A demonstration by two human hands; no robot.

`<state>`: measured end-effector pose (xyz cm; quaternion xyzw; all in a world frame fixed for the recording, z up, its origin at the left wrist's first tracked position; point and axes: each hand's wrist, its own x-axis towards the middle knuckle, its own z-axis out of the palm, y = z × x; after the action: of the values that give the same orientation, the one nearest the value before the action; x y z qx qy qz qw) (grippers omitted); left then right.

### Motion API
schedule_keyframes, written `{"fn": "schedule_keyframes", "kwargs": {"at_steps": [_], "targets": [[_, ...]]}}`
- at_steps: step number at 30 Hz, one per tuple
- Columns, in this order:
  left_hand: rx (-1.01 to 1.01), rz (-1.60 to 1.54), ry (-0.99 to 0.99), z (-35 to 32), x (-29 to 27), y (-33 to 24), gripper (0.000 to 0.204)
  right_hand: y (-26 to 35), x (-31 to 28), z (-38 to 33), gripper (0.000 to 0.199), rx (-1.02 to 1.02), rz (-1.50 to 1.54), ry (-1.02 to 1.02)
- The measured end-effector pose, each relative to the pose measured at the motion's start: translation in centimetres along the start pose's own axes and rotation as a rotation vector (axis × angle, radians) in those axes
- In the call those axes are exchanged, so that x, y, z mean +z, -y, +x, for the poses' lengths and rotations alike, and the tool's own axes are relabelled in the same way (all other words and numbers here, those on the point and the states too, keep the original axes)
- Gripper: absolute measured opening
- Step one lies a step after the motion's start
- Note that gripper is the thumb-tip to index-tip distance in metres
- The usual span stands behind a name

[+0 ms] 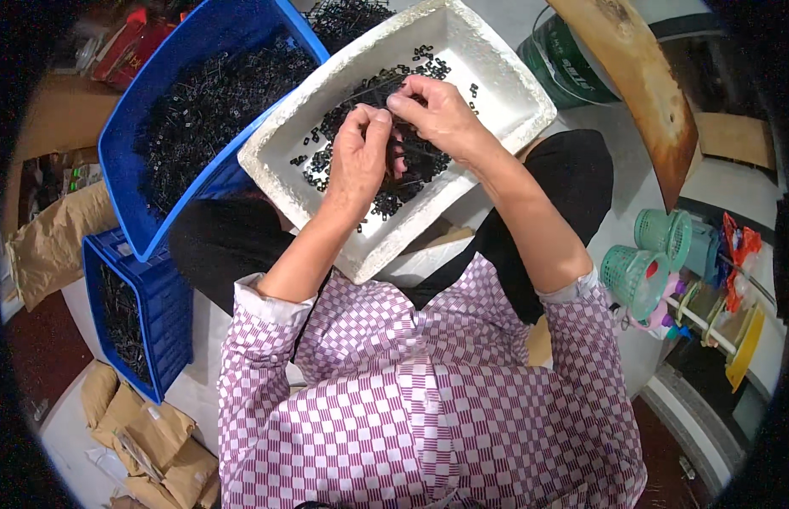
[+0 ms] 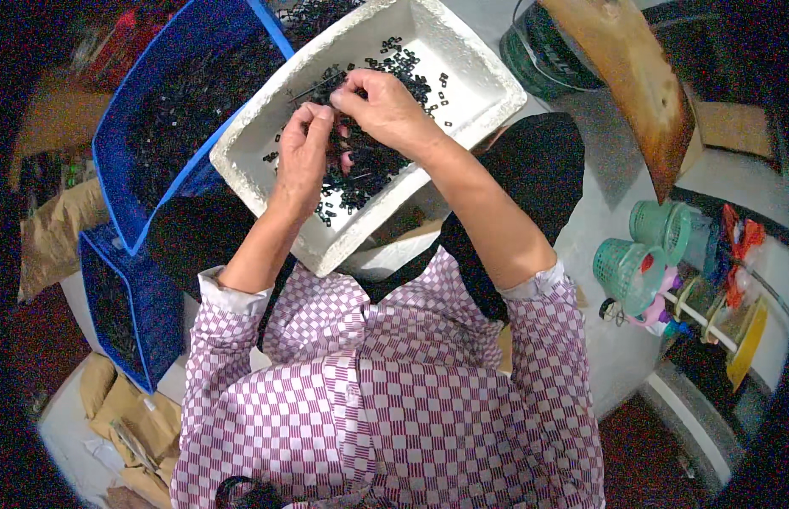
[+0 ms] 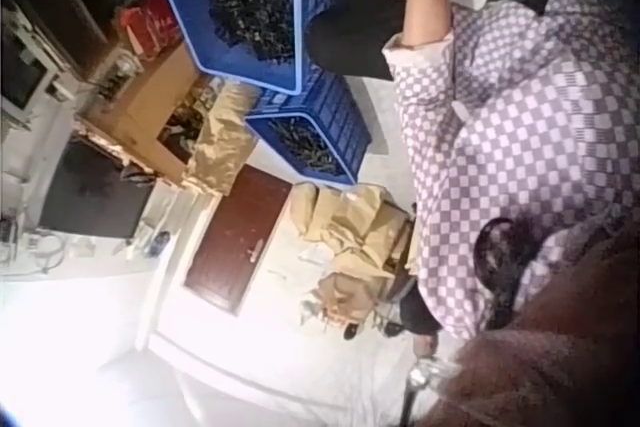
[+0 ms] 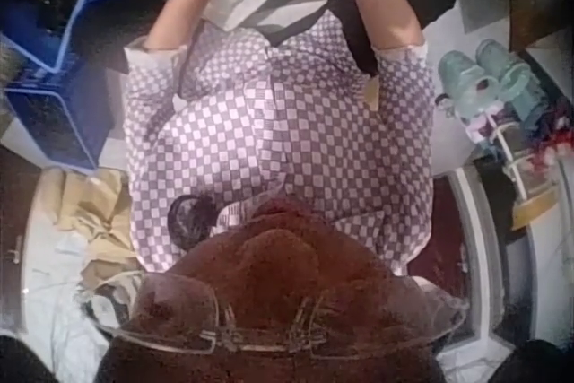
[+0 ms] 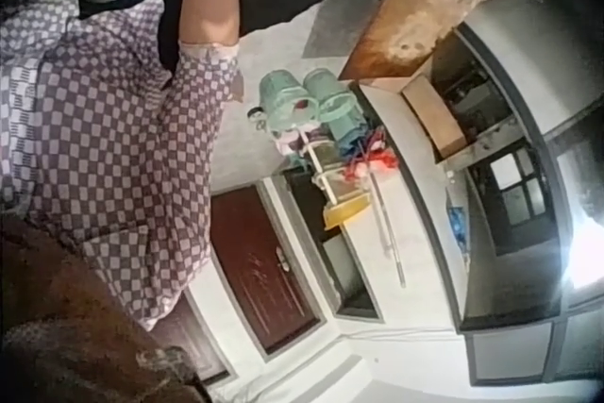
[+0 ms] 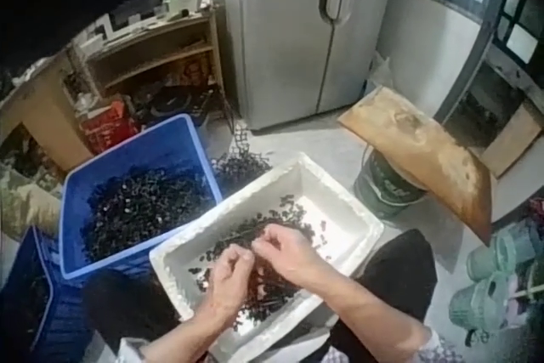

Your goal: Manually sorting and organizing small black plastic components from a tray into various storage bins.

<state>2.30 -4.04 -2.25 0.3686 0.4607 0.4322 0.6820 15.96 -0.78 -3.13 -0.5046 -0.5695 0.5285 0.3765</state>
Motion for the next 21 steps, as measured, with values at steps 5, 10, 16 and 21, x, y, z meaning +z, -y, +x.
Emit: {"fn": "schedule_keyframes", "kwargs": {"at_steps": [5,10,16,21], "targets": [[0.054,0.234,0.037,-0.3,1.4,0.5,0.022,-1.9,-1.2,1.6,0.012,0.213,0.077,-0.326],[0.036,0.093,0.009,-0.2,1.4,0.1,0.022,-0.7,-2.2,0.9,0.018,0.298,0.450,-0.214],[0.054,0.039,-0.024,0.6,0.4,0.0,0.021,1.0,-0.5,-0.7,0.010,0.290,0.586,-0.008],[0.056,0.125,0.000,0.7,0.5,0.5,0.021,1.0,-0.2,-0.3,0.012,0.256,0.461,-0.015]]}}
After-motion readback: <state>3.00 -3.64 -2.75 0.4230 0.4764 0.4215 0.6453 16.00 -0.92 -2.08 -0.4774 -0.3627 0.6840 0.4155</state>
